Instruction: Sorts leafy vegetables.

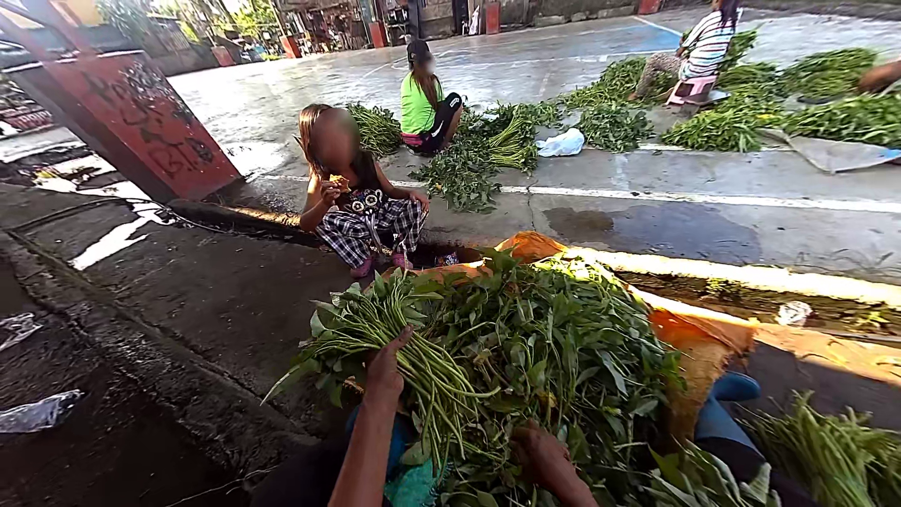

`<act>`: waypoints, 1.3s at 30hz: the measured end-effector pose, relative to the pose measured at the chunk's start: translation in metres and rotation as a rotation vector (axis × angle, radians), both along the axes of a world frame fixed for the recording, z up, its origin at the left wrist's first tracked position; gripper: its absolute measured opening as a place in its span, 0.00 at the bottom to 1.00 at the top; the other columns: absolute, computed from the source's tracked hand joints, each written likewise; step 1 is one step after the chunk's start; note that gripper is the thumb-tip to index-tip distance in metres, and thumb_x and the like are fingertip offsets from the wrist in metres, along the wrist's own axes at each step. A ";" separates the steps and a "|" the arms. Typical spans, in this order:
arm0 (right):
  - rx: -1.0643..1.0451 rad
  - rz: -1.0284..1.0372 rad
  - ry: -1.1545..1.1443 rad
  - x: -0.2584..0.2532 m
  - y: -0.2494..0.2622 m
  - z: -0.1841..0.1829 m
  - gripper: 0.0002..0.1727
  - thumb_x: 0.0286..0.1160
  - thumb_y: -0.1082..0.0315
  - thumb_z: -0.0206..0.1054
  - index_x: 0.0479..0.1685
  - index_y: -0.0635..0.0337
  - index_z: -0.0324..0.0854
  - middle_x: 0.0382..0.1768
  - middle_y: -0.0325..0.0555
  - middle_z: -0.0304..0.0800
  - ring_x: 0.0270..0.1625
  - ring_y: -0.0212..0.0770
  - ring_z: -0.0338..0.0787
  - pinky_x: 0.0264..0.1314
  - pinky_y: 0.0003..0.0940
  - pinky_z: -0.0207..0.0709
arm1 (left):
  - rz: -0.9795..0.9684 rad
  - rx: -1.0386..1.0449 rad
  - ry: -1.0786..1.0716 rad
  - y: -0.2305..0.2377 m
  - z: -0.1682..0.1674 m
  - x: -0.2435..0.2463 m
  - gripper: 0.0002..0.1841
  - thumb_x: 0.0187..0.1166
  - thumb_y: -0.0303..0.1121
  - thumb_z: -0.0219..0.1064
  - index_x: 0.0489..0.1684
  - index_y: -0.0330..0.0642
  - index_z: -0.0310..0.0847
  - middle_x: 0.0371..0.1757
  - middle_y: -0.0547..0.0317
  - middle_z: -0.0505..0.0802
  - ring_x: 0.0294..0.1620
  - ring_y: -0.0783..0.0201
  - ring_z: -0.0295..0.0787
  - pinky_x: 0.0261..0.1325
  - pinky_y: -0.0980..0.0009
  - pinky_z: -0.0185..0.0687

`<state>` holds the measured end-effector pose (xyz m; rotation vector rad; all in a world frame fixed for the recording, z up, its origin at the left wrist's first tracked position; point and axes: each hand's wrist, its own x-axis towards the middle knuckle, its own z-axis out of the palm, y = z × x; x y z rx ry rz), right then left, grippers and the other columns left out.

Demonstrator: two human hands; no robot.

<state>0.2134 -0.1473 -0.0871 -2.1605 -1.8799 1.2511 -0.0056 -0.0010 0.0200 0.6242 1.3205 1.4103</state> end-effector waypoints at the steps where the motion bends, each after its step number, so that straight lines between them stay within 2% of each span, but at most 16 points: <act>1: 0.104 -0.138 0.070 0.006 0.000 -0.011 0.19 0.86 0.61 0.61 0.65 0.64 0.85 0.71 0.68 0.79 0.71 0.66 0.82 0.74 0.60 0.74 | -0.001 0.005 -0.011 0.000 -0.002 0.000 0.19 0.75 0.21 0.71 0.65 0.30 0.77 0.54 0.46 0.91 0.50 0.60 0.90 0.53 0.63 0.87; 3: 0.232 -0.341 0.182 0.017 0.009 -0.032 0.20 0.85 0.65 0.61 0.70 0.66 0.81 0.75 0.70 0.75 0.73 0.67 0.80 0.75 0.57 0.75 | -0.009 0.027 -0.013 0.002 -0.008 0.000 0.19 0.75 0.19 0.71 0.64 0.29 0.77 0.52 0.45 0.91 0.49 0.59 0.90 0.53 0.63 0.87; 5: 0.178 -0.406 0.266 0.027 0.023 -0.042 0.23 0.89 0.65 0.57 0.79 0.64 0.75 0.81 0.65 0.72 0.81 0.63 0.75 0.83 0.55 0.67 | -0.021 0.041 0.008 0.002 -0.014 0.002 0.18 0.75 0.19 0.70 0.62 0.29 0.77 0.49 0.45 0.92 0.47 0.59 0.90 0.52 0.64 0.87; 6: 0.179 -0.454 0.307 0.028 0.028 -0.044 0.23 0.89 0.66 0.58 0.78 0.65 0.76 0.79 0.64 0.76 0.80 0.60 0.76 0.85 0.54 0.65 | -0.019 0.048 0.023 0.002 -0.017 0.005 0.18 0.74 0.19 0.71 0.63 0.28 0.77 0.49 0.44 0.92 0.47 0.59 0.91 0.52 0.63 0.87; 8: 0.273 -0.617 0.322 0.025 0.032 -0.039 0.16 0.83 0.69 0.63 0.64 0.65 0.86 0.64 0.60 0.90 0.68 0.56 0.88 0.75 0.54 0.75 | -0.010 0.066 0.075 0.002 -0.023 0.011 0.22 0.71 0.17 0.74 0.64 0.26 0.75 0.50 0.42 0.92 0.48 0.58 0.91 0.54 0.63 0.88; 10: 0.407 -0.716 0.385 0.020 0.033 -0.028 0.13 0.77 0.73 0.67 0.57 0.69 0.87 0.55 0.59 0.93 0.59 0.54 0.92 0.68 0.52 0.80 | -0.015 0.065 0.154 0.001 -0.030 0.017 0.27 0.65 0.16 0.78 0.66 0.26 0.75 0.52 0.40 0.91 0.50 0.56 0.91 0.56 0.61 0.88; 14: 0.598 -0.789 0.668 0.007 0.032 -0.013 0.24 0.68 0.78 0.71 0.66 0.73 0.76 0.50 0.59 0.90 0.49 0.47 0.92 0.55 0.44 0.86 | -0.134 -0.028 0.316 -0.007 -0.038 0.035 0.40 0.57 0.17 0.84 0.75 0.25 0.68 0.66 0.34 0.85 0.67 0.49 0.83 0.71 0.56 0.80; 17: 0.690 -0.755 0.778 -0.005 0.031 -0.003 0.23 0.68 0.80 0.69 0.65 0.74 0.78 0.50 0.57 0.91 0.47 0.41 0.92 0.52 0.37 0.87 | -0.208 -0.105 0.336 -0.017 -0.040 0.047 0.42 0.58 0.20 0.85 0.77 0.25 0.66 0.71 0.34 0.82 0.72 0.50 0.79 0.74 0.58 0.77; 21: 0.851 -0.625 0.653 -0.018 0.024 0.009 0.12 0.67 0.83 0.65 0.48 0.75 0.86 0.46 0.57 0.93 0.45 0.41 0.93 0.53 0.35 0.87 | -0.261 -0.154 0.293 -0.023 -0.041 0.054 0.43 0.58 0.20 0.84 0.78 0.27 0.65 0.71 0.35 0.81 0.71 0.52 0.79 0.73 0.59 0.77; 24: 1.006 -0.476 0.550 -0.027 0.023 0.008 0.08 0.60 0.84 0.65 0.36 0.72 0.88 0.40 0.56 0.94 0.39 0.42 0.93 0.46 0.35 0.88 | -0.310 -0.148 0.244 -0.028 -0.038 0.054 0.42 0.58 0.20 0.84 0.78 0.28 0.66 0.71 0.37 0.83 0.71 0.54 0.80 0.73 0.61 0.77; 26: 1.058 -0.383 0.509 -0.030 0.022 0.011 0.08 0.58 0.84 0.64 0.32 0.71 0.88 0.38 0.55 0.94 0.39 0.43 0.94 0.45 0.36 0.88 | -0.369 -0.148 0.164 -0.032 -0.032 0.054 0.38 0.63 0.20 0.81 0.76 0.29 0.67 0.70 0.40 0.83 0.70 0.57 0.80 0.73 0.63 0.76; 28: 1.080 -0.337 0.484 -0.032 0.022 0.014 0.07 0.57 0.84 0.64 0.30 0.70 0.87 0.36 0.54 0.94 0.38 0.43 0.94 0.44 0.36 0.88 | -0.430 -0.150 0.088 -0.033 -0.031 0.052 0.27 0.69 0.20 0.76 0.69 0.30 0.74 0.61 0.46 0.90 0.61 0.62 0.86 0.66 0.66 0.81; 33: 0.839 -0.341 0.505 -0.025 0.018 0.024 0.09 0.62 0.82 0.64 0.38 0.72 0.87 0.32 0.52 0.92 0.33 0.41 0.90 0.41 0.38 0.85 | -0.564 -0.178 0.021 -0.032 -0.031 0.047 0.19 0.72 0.19 0.72 0.61 0.32 0.77 0.49 0.51 0.93 0.51 0.64 0.91 0.59 0.68 0.86; 36: 0.592 -0.443 0.742 -0.021 0.018 0.023 0.11 0.64 0.76 0.65 0.45 0.72 0.77 0.32 0.44 0.81 0.33 0.31 0.82 0.39 0.30 0.79 | -0.566 -0.162 0.076 -0.037 -0.028 0.048 0.31 0.66 0.15 0.74 0.71 0.31 0.68 0.57 0.47 0.89 0.55 0.64 0.88 0.61 0.68 0.84; 37: 0.536 -0.484 0.847 -0.021 0.020 0.023 0.13 0.67 0.73 0.65 0.49 0.71 0.75 0.36 0.42 0.82 0.37 0.28 0.83 0.43 0.27 0.80 | -0.564 -0.146 0.094 -0.040 -0.024 0.050 0.35 0.63 0.12 0.72 0.74 0.29 0.64 0.60 0.45 0.85 0.57 0.64 0.84 0.61 0.69 0.81; 39: 0.475 -0.548 0.965 -0.025 0.025 0.033 0.23 0.75 0.68 0.66 0.65 0.74 0.74 0.54 0.52 0.86 0.53 0.33 0.87 0.58 0.31 0.81 | -0.564 -0.107 0.149 -0.046 -0.018 0.055 0.36 0.61 0.10 0.73 0.74 0.27 0.64 0.61 0.45 0.84 0.58 0.66 0.83 0.62 0.72 0.81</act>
